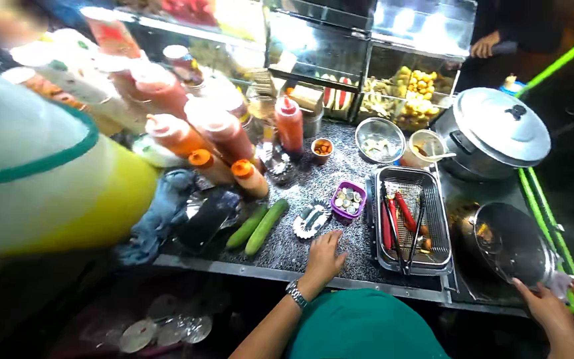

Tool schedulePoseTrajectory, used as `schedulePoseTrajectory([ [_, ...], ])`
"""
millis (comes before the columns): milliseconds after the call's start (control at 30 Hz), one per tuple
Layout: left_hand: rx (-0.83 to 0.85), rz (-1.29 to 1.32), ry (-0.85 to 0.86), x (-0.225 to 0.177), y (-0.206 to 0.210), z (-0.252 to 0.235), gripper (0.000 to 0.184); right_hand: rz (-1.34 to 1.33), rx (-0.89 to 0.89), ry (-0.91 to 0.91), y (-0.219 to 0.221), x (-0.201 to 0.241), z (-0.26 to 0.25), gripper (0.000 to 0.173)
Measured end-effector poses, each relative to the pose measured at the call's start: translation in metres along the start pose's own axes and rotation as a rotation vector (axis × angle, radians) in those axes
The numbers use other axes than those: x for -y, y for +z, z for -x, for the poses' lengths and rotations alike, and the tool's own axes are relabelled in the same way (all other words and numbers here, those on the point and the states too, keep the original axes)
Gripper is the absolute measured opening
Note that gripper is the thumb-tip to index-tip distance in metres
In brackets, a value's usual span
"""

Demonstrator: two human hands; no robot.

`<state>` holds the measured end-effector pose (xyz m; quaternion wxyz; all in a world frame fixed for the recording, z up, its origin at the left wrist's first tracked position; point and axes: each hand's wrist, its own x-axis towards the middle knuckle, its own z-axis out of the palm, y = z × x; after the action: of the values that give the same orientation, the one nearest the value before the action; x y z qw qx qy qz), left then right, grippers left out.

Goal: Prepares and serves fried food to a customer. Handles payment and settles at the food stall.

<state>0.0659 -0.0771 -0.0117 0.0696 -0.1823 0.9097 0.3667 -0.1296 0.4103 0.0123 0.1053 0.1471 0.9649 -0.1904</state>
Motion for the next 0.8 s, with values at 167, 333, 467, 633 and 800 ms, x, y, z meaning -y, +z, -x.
schedulePoseTrajectory([
  [167,-0.768,0.239,-0.162,0.039,-0.068,-0.006,0.081,-0.086,-0.141,-0.208,-0.02,0.043,0.02,0.067],
  [333,-1.012,0.308,-0.242,0.104,-0.138,-0.035,0.099,-0.185,-0.12,-0.466,0.009,0.111,0.052,0.057],
  [467,-0.856,0.193,-0.3,0.122,-0.155,-0.051,0.087,-0.263,0.025,-0.64,0.05,0.186,0.095,0.051],
  [633,-0.849,0.15,-0.221,0.122,-0.153,-0.057,0.076,-0.299,0.293,-0.917,0.116,0.268,0.155,0.047],
  [800,-0.768,0.189,0.029,0.086,-0.15,-0.026,0.076,-0.322,0.381,-1.102,0.149,0.333,0.193,0.073],
])
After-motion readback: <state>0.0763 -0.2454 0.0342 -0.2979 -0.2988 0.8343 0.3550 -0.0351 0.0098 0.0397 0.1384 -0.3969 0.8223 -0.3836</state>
